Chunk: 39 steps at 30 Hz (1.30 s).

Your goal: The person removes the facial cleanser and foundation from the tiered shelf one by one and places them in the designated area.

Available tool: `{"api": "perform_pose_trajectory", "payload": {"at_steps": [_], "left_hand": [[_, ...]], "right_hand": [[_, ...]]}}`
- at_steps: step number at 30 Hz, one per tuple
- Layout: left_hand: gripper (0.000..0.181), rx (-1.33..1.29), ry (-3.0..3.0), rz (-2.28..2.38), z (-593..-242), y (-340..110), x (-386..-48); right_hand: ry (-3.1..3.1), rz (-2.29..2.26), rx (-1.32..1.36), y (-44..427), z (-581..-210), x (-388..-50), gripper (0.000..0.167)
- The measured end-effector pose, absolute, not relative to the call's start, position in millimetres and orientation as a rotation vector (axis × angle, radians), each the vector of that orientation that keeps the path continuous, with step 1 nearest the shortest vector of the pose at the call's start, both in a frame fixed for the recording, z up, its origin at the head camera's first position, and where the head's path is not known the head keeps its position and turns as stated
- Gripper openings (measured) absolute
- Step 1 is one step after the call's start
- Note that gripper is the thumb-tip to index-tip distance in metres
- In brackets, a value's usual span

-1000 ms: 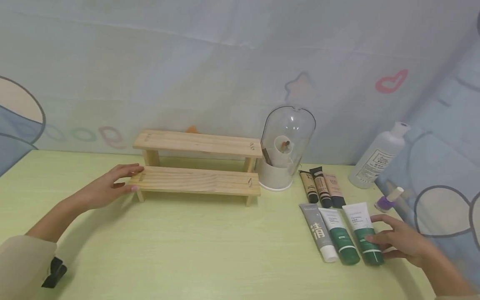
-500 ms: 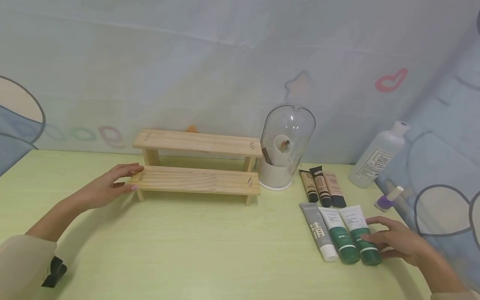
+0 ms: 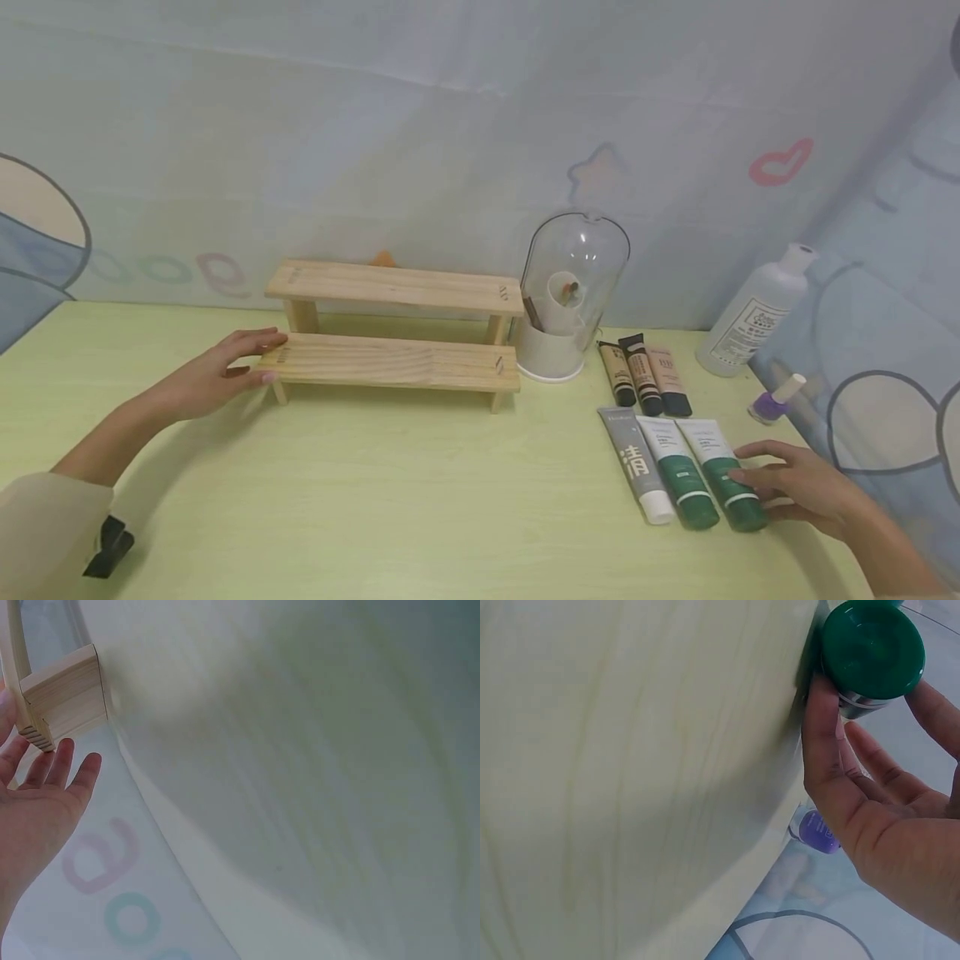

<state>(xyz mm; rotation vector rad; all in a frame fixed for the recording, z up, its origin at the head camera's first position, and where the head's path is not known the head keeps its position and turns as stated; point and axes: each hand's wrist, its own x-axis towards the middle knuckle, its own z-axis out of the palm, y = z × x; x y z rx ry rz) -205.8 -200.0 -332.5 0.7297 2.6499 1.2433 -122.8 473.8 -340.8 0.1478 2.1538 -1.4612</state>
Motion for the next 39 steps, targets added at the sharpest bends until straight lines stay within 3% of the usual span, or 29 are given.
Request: {"api": "perform_pose_trajectory", "payload": {"at_steps": [4, 12, 24, 39], "left_hand": [[0.057, 0.737, 2.659, 1.232, -332, -199, -205], [0.057, 0.748, 2.694, 1.184, -330, -198, -204], [0.059, 0.738, 2.713, 1.146, -326, -199, -204], [0.065, 0.622, 2.758, 1.054, -304, -202, -209]], "right_hand": [[2.213, -1.396, 0.171, 475, -339, -122, 0.023], [2.369, -1.252, 0.198, 472, -333, -125, 0.053], [2.658, -1.118, 0.001, 440, -309, -151, 0.045], [2.877, -1.041, -0.17, 345, -268, -182, 0.051]]}}
